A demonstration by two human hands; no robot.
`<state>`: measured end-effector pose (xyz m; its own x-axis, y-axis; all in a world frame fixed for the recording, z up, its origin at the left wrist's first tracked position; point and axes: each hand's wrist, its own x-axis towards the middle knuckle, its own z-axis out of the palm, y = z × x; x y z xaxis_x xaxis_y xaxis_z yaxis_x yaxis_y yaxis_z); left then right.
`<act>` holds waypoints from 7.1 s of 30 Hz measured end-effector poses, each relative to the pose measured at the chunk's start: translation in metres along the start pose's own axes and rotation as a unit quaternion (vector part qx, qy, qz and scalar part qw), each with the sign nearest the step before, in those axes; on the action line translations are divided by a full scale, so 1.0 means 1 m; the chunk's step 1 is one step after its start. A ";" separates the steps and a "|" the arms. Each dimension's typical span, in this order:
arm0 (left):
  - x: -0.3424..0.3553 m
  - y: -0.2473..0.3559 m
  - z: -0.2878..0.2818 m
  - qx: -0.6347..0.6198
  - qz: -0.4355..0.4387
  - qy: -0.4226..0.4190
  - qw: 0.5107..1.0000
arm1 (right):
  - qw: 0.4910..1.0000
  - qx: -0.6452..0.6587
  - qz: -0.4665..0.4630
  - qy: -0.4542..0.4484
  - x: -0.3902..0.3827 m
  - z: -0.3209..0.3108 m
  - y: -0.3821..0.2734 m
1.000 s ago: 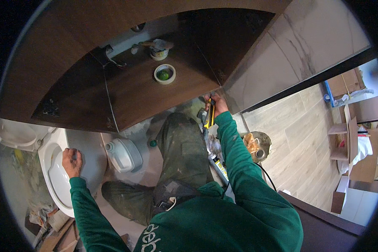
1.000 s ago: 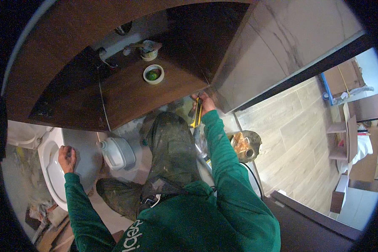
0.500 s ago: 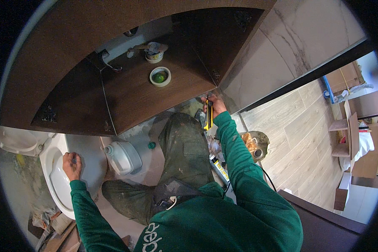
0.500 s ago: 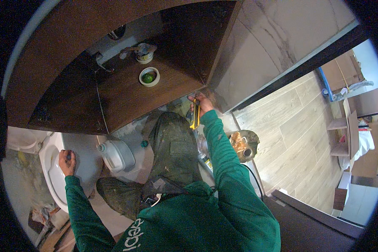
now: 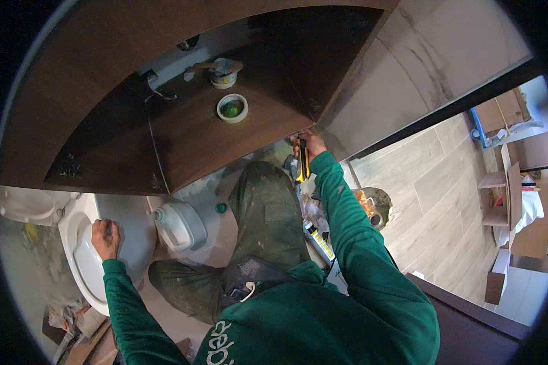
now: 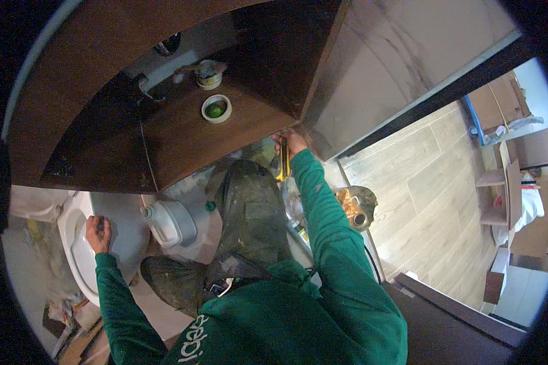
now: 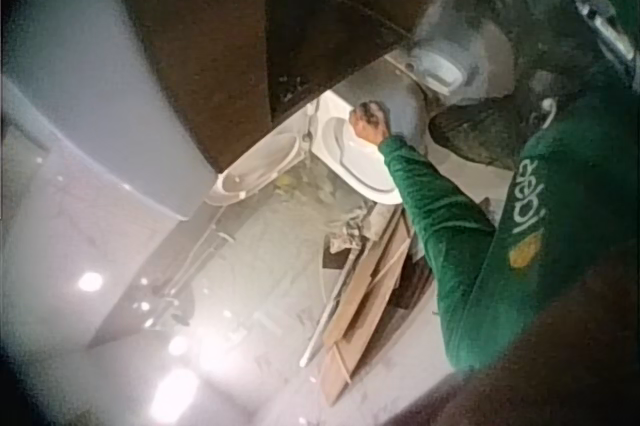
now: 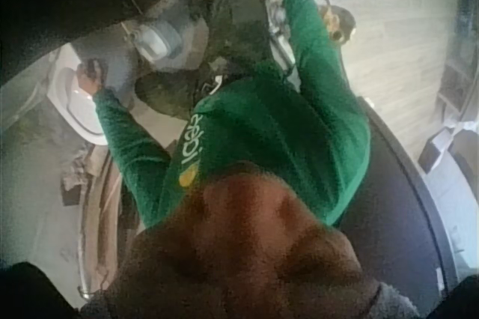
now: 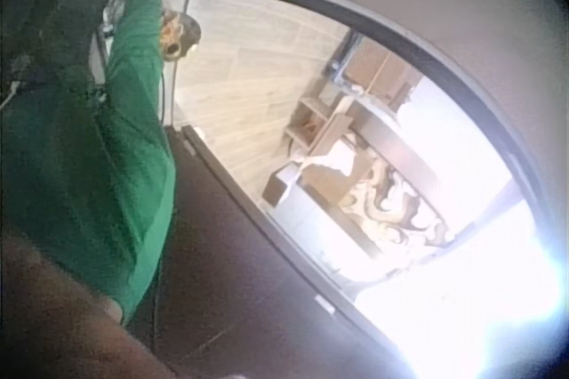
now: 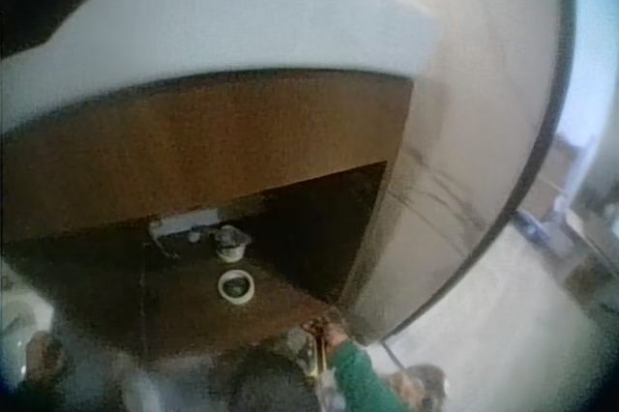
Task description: The person kneels on the bathroom floor and uses a caulking gun to apply sealant along the bottom edge of a wooden vanity cabinet. The person holds the gun with the right hand and guides the nozzle along the seam while the left hand rests on the toilet for stability.
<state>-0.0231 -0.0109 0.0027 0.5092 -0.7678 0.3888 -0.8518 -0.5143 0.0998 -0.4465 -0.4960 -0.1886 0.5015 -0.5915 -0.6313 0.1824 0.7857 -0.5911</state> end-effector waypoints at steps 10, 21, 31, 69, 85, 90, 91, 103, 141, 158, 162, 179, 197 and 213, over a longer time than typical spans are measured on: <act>0.000 -0.001 0.000 -0.003 -0.007 -0.007 1.000 | 0.999 0.035 0.017 -0.022 -0.018 -0.005 0.008; 0.003 0.003 -0.003 -0.023 -0.003 -0.003 1.000 | 0.998 0.020 0.056 -0.031 -0.011 0.031 0.021; 0.001 -0.003 0.001 -0.021 -0.029 -0.007 0.999 | 0.999 0.031 -0.024 0.009 -0.036 0.001 0.003; 0.002 0.000 -0.002 -0.011 -0.014 -0.011 1.000 | 0.998 0.061 0.019 0.028 -0.003 0.012 0.013; 0.001 -0.001 0.000 -0.020 -0.025 -0.006 0.999 | 1.000 0.011 0.019 0.015 -0.025 0.023 0.018; 0.002 -0.001 -0.002 -0.038 -0.013 -0.005 0.999 | 0.999 0.028 0.044 -0.012 -0.019 0.053 0.044; 0.001 -0.001 -0.002 -0.031 -0.012 -0.006 0.999 | 0.998 0.038 0.048 -0.006 -0.019 0.053 0.047; 0.001 -0.003 0.001 -0.043 -0.013 0.009 0.999 | 0.999 0.005 0.009 -0.037 -0.032 -0.007 0.007; 0.001 -0.002 -0.002 -0.034 -0.019 0.005 0.999 | 1.000 -0.004 -0.011 0.003 -0.035 0.009 0.009; 0.000 -0.004 0.000 -0.024 -0.029 -0.014 0.999 | 0.999 0.039 -0.029 0.010 -0.024 0.003 0.019; 0.000 -0.002 -0.001 -0.033 -0.020 -0.007 0.999 | 0.998 0.038 -0.017 0.037 -0.022 0.010 0.014; -0.002 -0.002 0.000 -0.047 -0.015 -0.004 0.999 | 0.998 0.033 0.016 0.060 -0.019 0.017 0.016; -0.004 -0.016 0.006 -0.020 0.007 -0.012 1.000 | 0.999 0.025 -0.020 0.043 -0.024 0.022 0.021; -0.005 -0.017 0.004 -0.027 0.030 -0.016 0.999 | 0.996 0.067 -0.022 -0.047 -0.042 -0.001 0.036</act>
<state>-0.0105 0.0005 -0.0052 0.4594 -0.8090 0.3668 -0.8861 -0.4457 0.1270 -0.4621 -0.4433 -0.1835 0.5662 -0.6110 -0.5533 0.3144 0.7806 -0.5402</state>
